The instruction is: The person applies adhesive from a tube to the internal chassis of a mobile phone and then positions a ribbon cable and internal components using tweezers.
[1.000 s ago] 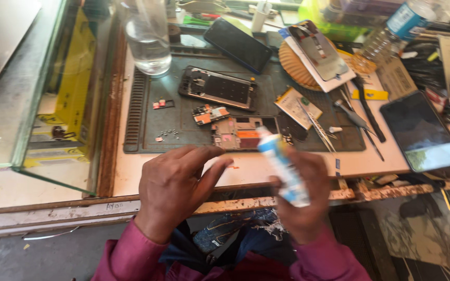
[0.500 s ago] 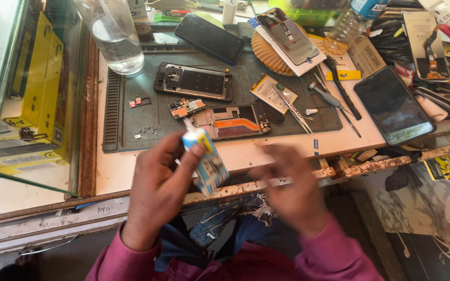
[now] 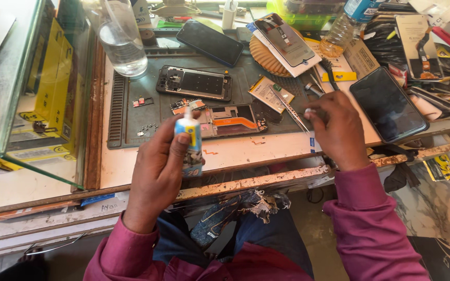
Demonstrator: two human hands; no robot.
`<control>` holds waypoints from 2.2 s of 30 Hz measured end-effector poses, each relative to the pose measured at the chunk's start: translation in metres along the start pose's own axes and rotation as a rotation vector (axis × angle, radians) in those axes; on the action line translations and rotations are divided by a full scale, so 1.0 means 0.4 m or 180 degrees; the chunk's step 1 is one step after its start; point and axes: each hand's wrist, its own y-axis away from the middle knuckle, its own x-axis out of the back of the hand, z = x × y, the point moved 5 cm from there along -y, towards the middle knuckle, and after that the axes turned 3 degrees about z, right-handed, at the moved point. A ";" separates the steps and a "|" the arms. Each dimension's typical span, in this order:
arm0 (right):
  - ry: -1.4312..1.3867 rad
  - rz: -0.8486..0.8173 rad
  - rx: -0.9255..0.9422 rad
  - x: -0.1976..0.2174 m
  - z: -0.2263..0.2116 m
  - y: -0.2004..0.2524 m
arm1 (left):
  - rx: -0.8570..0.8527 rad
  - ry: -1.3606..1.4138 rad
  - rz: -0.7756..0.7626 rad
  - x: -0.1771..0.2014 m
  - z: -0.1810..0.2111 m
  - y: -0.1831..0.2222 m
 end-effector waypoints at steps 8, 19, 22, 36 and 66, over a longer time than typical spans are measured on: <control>-0.3129 0.0124 -0.0411 -0.067 -0.128 0.082 | -0.0837 -0.0944 -0.0127 -0.029 0.019 0.001; -0.4655 -0.0165 -0.0529 -0.181 -0.172 0.158 | -0.1182 -0.1167 -0.0319 -0.039 0.001 0.023; -0.4717 -0.0264 -0.0571 -0.184 -0.169 0.155 | -0.1088 -0.1504 -0.0354 -0.047 -0.002 0.022; -0.4358 -0.0384 -0.0595 -0.171 -0.173 0.148 | -0.1118 -0.1440 -0.0293 -0.049 -0.007 0.024; -0.2942 -0.1292 -0.0018 -0.139 -0.242 0.096 | -0.0844 -0.1289 -0.0492 -0.043 -0.018 0.020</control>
